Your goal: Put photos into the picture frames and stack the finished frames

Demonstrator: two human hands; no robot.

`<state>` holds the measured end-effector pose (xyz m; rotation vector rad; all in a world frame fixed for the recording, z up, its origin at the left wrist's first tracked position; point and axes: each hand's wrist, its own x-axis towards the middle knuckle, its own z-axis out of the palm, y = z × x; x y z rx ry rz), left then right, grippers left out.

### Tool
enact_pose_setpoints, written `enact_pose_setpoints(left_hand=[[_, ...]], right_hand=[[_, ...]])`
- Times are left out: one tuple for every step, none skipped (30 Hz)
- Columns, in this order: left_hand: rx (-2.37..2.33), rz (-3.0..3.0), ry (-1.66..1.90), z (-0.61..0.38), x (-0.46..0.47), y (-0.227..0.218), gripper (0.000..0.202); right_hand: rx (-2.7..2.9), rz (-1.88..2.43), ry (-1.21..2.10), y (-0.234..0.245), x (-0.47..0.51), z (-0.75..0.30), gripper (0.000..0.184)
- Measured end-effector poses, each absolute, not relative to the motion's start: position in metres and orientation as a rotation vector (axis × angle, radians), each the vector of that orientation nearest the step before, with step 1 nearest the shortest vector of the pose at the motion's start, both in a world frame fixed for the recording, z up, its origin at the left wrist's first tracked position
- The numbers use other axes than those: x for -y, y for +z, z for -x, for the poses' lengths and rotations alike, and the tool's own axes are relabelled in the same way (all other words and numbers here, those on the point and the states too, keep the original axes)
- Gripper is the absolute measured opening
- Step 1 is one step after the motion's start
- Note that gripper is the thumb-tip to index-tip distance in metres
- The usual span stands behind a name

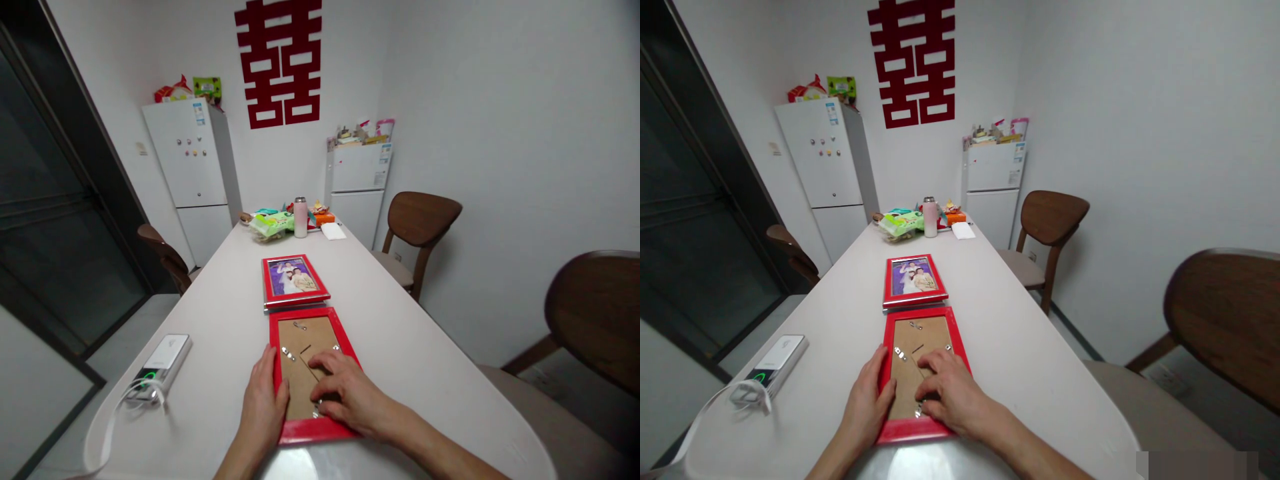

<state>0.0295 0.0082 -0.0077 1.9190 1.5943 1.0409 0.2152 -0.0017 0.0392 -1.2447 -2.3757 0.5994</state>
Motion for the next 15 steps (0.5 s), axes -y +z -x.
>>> enact_pose_setpoints(left_hand=[[-1.597, -1.919, 1.033, -0.03, -0.008, -0.007, 0.049], [-1.598, -1.919, 1.026, -0.03, -0.008, -0.007, 0.049], [-1.599, -1.915, 1.023, -0.03, -0.008, -0.006, 0.049], [-1.598, -1.91, 1.022, -0.03, -0.008, -0.006, 0.049], [-1.594, -1.905, 1.024, -0.03, -0.008, -0.005, 0.048], [-1.592, -1.904, 1.027, -0.03, -0.007, -0.005, 0.048], [-1.591, -1.907, 1.029, -0.03, -0.007, -0.004, 0.048], [-1.592, -1.911, 1.032, -0.03, -0.007, -0.004, 0.048], [-1.597, -1.914, 1.034, -0.03, -0.007, -0.004, 0.048], [-1.604, -1.913, 1.035, -0.031, -0.007, -0.004, 0.048], [-1.611, -1.909, 1.032, -0.031, -0.007, -0.005, 0.048], [-1.616, -1.902, 1.027, -0.031, -0.007, -0.005, 0.048], [-1.618, -1.895, 1.019, -0.031, -0.007, -0.005, 0.048], [-1.615, -1.886, 1.01, -0.031, -0.007, -0.004, 0.049], [-1.605, -1.875, 0.998, -0.031, -0.007, -0.003, 0.049]], right_hand=[[2.362, 1.257, 0.587, 0.037, 0.001, -0.213, 0.013], [2.35, 1.263, 0.575, 0.036, 0.0, -0.211, 0.011], [2.332, 1.272, 0.559, 0.034, -0.002, -0.209, 0.011], [2.306, 1.291, 0.537, 0.033, -0.003, -0.208, 0.013], [2.272, 1.327, 0.51, 0.032, -0.004, -0.208, 0.017], [2.235, 1.38, 0.48, 0.031, -0.005, -0.208, 0.023], [2.201, 1.442, 0.45, 0.03, -0.006, -0.208, 0.029], [2.176, 1.502, 0.426, 0.03, -0.007, -0.208, 0.033], [2.165, 1.55, 0.412, 0.029, -0.009, -0.208, 0.035], [2.164, 1.583, 0.412, 0.029, -0.01, -0.209, 0.034], [2.162, 1.603, 0.42, 0.03, -0.012, -0.209, 0.034], [2.157, 1.613, 0.431, 0.031, -0.013, -0.209, 0.034], [2.145, 1.618, 0.439, 0.032, -0.015, -0.21, 0.035], [2.131, 1.624, 0.442, 0.035, -0.016, -0.211, 0.036], [2.119, 1.628, 0.44, 0.038, -0.016, -0.211, 0.037]])
